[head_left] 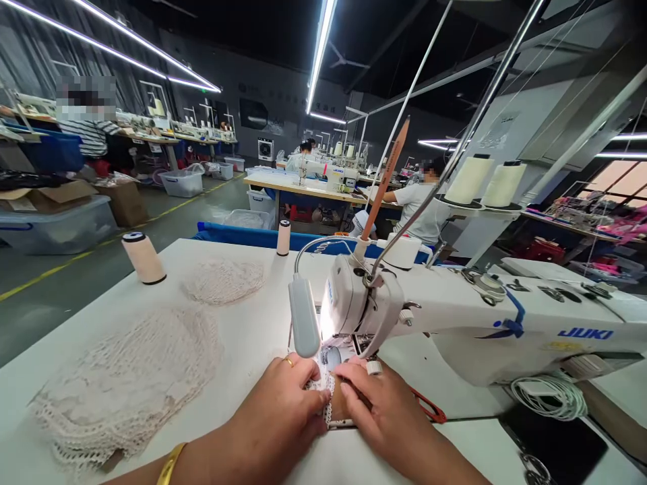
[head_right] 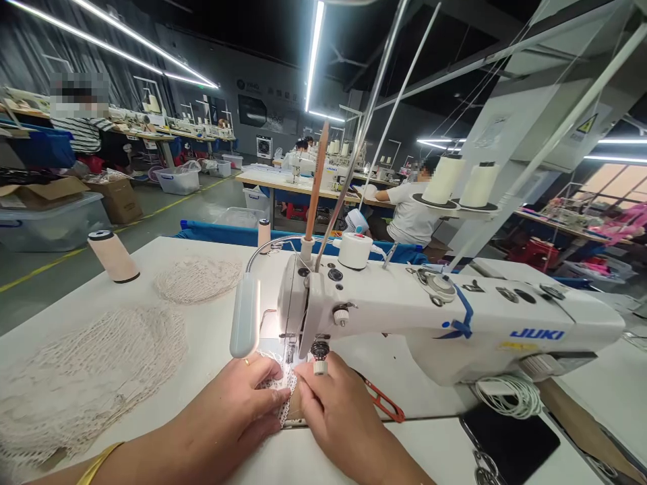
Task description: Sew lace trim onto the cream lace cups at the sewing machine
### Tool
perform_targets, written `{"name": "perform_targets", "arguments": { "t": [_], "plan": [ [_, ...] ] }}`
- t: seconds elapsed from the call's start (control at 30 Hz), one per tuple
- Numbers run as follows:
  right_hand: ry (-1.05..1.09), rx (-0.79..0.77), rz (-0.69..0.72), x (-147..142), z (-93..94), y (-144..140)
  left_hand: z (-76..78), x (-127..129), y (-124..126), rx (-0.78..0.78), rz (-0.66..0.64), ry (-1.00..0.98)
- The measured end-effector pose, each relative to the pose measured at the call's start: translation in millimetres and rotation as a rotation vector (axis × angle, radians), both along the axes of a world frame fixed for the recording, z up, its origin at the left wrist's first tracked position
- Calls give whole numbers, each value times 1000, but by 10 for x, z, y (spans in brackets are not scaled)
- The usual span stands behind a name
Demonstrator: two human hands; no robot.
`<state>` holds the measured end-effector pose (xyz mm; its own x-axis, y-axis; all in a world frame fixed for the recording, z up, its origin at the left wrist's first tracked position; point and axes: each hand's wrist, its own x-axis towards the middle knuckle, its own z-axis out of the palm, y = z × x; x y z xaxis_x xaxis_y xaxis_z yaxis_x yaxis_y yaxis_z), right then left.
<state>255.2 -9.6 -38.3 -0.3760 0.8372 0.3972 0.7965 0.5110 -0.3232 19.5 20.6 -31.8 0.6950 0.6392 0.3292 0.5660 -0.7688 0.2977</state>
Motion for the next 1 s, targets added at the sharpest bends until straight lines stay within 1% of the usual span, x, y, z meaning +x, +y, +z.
{"name": "perform_targets", "arguments": {
  "t": [0.07,0.17,0.33,0.43,0.53,0.63,0.7,0.87,1.0],
  "plan": [
    [-9,-1,41,-48,-16,-8,-21,-19,-17,-12,-7,18],
    [-30,-6,95,-71,-17,3,-11,-36,-17,-25,-12,32],
    [-62,19,97,-89,-15,15,53,-52,6,-101,5,69],
    [-83,52,89,-95,-30,23,33,-47,22,-68,3,93],
    [-111,81,66,-92,-54,35,-66,-21,50,-16,16,90],
    [-143,95,29,-86,-85,42,-179,16,92,22,37,37],
    [-162,103,10,-84,-104,43,-219,33,115,33,44,6],
    [-181,121,-24,-97,-123,45,-191,42,126,46,47,7],
    [-186,143,-21,-103,-129,47,-178,38,118,64,47,-16]
  ]
}}
